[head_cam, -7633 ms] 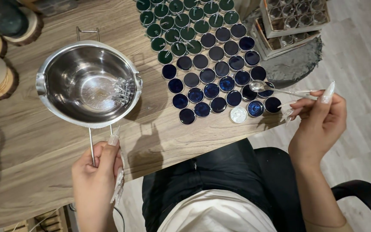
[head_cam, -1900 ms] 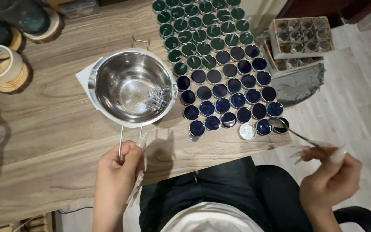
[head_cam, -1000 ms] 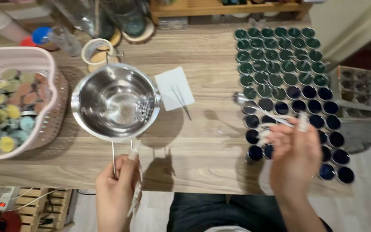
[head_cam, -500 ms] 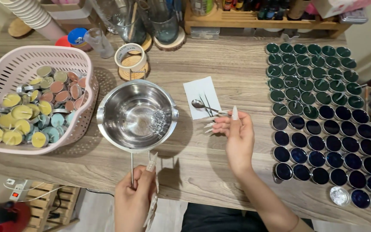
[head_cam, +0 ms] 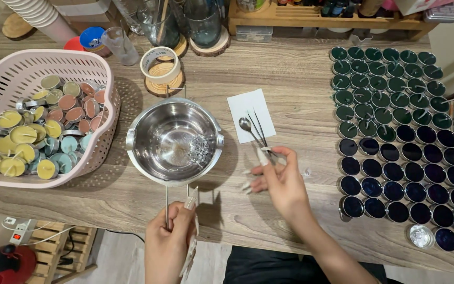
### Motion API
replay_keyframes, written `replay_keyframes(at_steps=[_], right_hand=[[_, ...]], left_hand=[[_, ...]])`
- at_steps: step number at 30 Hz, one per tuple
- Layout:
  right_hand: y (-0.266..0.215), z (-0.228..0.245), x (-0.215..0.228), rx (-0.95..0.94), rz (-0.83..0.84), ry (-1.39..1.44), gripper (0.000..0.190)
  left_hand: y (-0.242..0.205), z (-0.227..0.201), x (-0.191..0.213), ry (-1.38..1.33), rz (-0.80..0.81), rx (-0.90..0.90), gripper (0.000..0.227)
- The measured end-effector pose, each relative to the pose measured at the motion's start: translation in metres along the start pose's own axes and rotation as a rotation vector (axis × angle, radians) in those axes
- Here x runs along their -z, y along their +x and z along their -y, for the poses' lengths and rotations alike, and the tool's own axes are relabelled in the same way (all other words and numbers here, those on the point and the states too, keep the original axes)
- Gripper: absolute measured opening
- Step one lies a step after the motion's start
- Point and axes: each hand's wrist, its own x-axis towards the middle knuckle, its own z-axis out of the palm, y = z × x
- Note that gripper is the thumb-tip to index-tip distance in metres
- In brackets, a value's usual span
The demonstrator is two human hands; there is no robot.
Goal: The person prepares candle wicks by handling a metal pot of wax, using a spoon to place wax into small candle containers, and then uses tweezers to position wicks into the containers.
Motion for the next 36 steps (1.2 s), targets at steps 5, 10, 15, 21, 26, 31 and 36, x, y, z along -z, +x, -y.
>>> replay_keyframes(at_steps=[5, 10, 15, 21, 26, 31, 36], right_hand=[[-0.015, 0.038, 0.009, -0.218, 0.149, -0.329, 0.058], [-0.008, 0.06, 0.019, -0.204, 0.29, -0.434, 0.042], [0.029, 0.039, 0.028, 0.676, -0.278, -0.943, 0.04], [0.07, 0.01, 0.008, 0.47, -0.381, -0.896, 0.015], [0.066, 0.008, 0.006, 0.372, -0.401, -0.84, 0.013], [0.057, 0.011, 0.014, 0.291, -0.364, -0.818, 0.013], [0.028, 0.009, 0.023, 0.22, -0.318, -0.726, 0.016]], left_hand=[[0.0, 0.0, 0.001, 0.002, 0.007, -0.002, 0.028], [-0.002, 0.0, 0.001, 0.017, 0.008, -0.026, 0.025], [-0.003, -0.001, 0.002, 0.004, 0.021, -0.004, 0.027], [-0.003, 0.002, 0.001, -0.008, -0.021, 0.054, 0.022], [-0.001, 0.009, 0.006, 0.023, 0.014, 0.001, 0.025], [-0.005, 0.01, 0.01, -0.009, 0.039, -0.045, 0.026], [-0.012, 0.008, 0.013, 0.009, 0.021, -0.019, 0.028]])
